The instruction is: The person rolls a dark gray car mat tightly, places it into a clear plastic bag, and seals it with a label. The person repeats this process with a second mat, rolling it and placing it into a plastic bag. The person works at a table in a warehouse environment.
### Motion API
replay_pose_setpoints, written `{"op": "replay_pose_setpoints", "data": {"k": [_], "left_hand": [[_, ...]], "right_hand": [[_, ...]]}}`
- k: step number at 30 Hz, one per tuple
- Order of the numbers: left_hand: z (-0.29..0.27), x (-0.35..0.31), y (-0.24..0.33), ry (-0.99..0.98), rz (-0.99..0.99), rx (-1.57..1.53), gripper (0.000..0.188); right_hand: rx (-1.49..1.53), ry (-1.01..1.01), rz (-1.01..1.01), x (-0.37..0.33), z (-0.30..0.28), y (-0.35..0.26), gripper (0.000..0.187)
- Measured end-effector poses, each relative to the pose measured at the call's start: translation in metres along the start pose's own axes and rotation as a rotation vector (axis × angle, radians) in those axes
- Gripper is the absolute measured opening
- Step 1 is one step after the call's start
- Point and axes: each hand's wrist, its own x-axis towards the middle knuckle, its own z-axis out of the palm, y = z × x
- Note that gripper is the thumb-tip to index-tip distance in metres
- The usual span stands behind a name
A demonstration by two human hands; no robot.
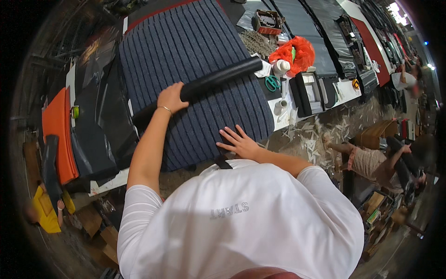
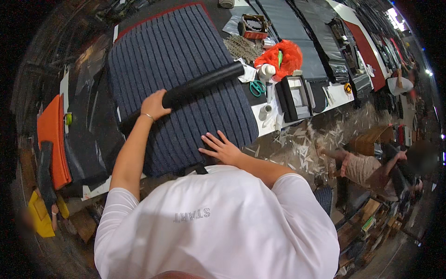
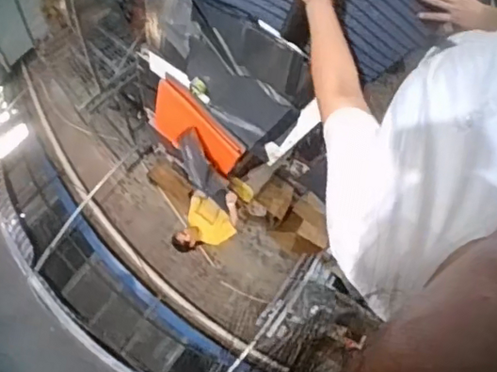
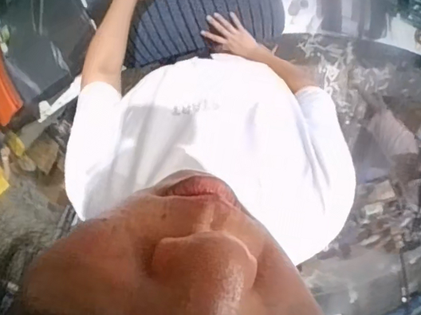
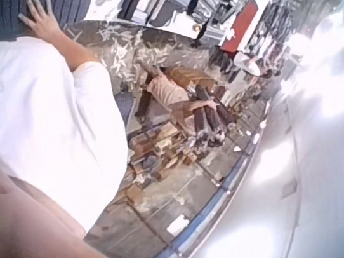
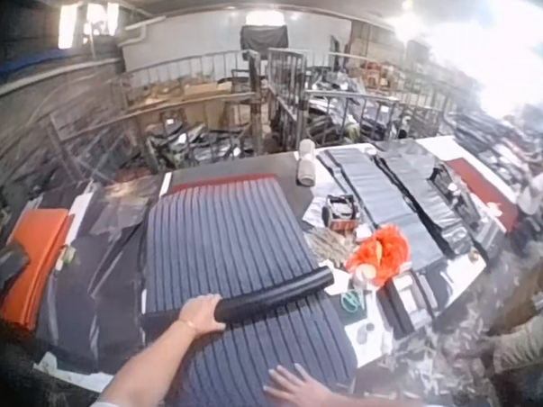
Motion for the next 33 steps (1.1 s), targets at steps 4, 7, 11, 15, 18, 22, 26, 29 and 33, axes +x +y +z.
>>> {"op": "replay_pose_setpoints", "data": {"k": [4, 7, 11, 15, 18, 22, 26, 29, 33], "left_hand": [[0.019, -0.087, 0.05, -0.1, 0.056, -0.017, 0.068], [0.025, -0.141, 0.074, -0.148, 0.042, 0.014, 0.069], [0.041, -0.161, 0.073, -0.104, 0.048, -0.003, 0.069], [0.041, -0.157, 0.072, -0.113, 0.063, -0.006, 0.068], [0.043, -0.157, 0.071, -0.071, 0.068, -0.023, 0.066], [0.041, -0.155, 0.069, -0.097, 0.054, -0.038, 0.067], [0.048, -0.16, 0.077, -0.083, 0.025, -0.047, 0.07], [0.05, -0.167, 0.081, -0.101, 0.002, -0.056, 0.071], [0.049, -0.171, 0.076, -0.084, 0.035, -0.075, 0.074]], "right_hand": [[-0.177, 0.14, 0.012, -0.013, 0.026, -0.002, 0.084], [-0.125, 0.163, 0.011, -0.016, 0.019, -0.007, 0.073], [-0.156, 0.183, -0.007, -0.023, 0.017, -0.01, 0.056], [-0.194, 0.181, -0.024, -0.023, 0.016, -0.008, 0.055], [-0.197, 0.161, -0.047, -0.022, 0.01, -0.003, 0.058], [-0.205, 0.148, -0.056, -0.021, 0.007, 0.005, 0.061], [-0.201, 0.145, -0.021, -0.021, 0.016, 0.001, 0.061], [-0.135, 0.102, -0.023, -0.025, 0.008, 0.0, 0.056], [-0.028, 0.118, 0.001, -0.032, -0.002, -0.002, 0.049]]}}
